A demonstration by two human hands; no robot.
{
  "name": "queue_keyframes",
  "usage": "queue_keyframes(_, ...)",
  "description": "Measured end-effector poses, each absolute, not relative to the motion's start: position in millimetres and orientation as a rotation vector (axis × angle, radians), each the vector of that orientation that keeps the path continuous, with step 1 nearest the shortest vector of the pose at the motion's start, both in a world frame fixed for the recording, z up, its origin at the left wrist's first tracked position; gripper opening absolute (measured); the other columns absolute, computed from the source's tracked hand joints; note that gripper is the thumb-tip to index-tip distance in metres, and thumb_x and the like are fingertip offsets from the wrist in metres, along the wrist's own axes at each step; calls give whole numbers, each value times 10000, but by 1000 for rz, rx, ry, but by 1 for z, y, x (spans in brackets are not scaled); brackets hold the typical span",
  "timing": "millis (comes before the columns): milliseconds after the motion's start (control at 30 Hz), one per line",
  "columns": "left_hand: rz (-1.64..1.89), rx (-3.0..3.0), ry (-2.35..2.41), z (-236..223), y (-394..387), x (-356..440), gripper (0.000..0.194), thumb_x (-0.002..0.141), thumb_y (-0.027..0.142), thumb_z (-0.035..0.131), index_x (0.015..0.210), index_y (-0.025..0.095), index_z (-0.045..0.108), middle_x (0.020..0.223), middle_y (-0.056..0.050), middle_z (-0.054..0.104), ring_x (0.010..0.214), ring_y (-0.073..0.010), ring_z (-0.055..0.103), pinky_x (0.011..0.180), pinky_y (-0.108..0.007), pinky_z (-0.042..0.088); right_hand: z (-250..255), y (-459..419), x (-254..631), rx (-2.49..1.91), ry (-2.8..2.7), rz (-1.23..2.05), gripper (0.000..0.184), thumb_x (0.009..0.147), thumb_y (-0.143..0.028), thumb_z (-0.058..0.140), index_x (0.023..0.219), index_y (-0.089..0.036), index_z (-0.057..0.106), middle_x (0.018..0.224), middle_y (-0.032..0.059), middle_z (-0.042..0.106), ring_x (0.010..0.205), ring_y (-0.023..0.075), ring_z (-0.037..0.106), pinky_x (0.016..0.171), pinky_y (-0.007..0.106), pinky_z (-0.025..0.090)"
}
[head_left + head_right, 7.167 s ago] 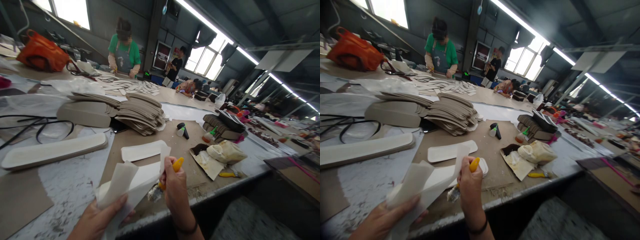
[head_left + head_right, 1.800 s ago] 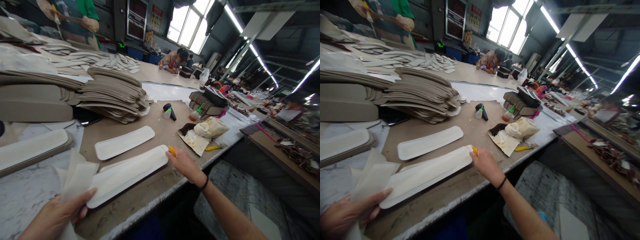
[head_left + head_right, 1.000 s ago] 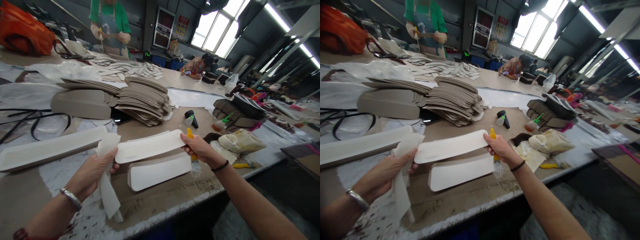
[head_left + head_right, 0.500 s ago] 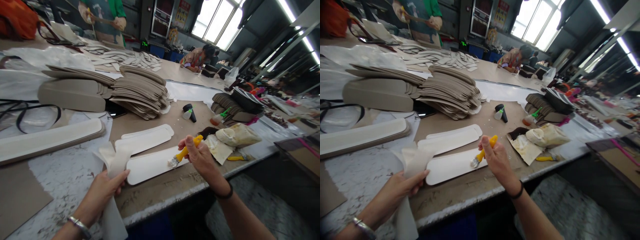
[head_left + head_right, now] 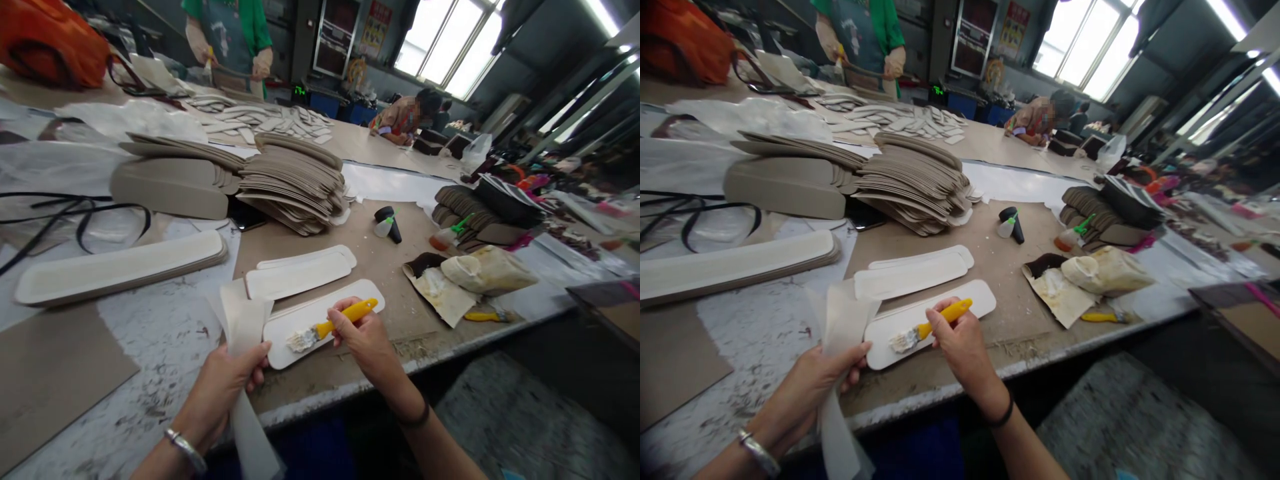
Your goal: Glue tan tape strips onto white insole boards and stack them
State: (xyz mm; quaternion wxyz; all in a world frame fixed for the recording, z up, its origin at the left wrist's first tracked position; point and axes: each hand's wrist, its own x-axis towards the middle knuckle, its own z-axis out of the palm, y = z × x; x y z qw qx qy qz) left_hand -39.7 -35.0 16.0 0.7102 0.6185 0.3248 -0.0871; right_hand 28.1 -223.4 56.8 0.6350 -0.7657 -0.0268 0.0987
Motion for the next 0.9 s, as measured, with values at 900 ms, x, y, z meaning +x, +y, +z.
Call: queue_keyframes(900, -207, 1408, 784, 7, -37, -40, 528, 403, 642, 747, 522, 154, 583, 436, -42, 560, 415, -133, 461, 444, -252, 361, 64, -296, 52, -2401, -570, -748, 130, 930, -270, 522, 873, -183, 601, 832, 70, 638, 807, 193, 610, 764, 313, 496)
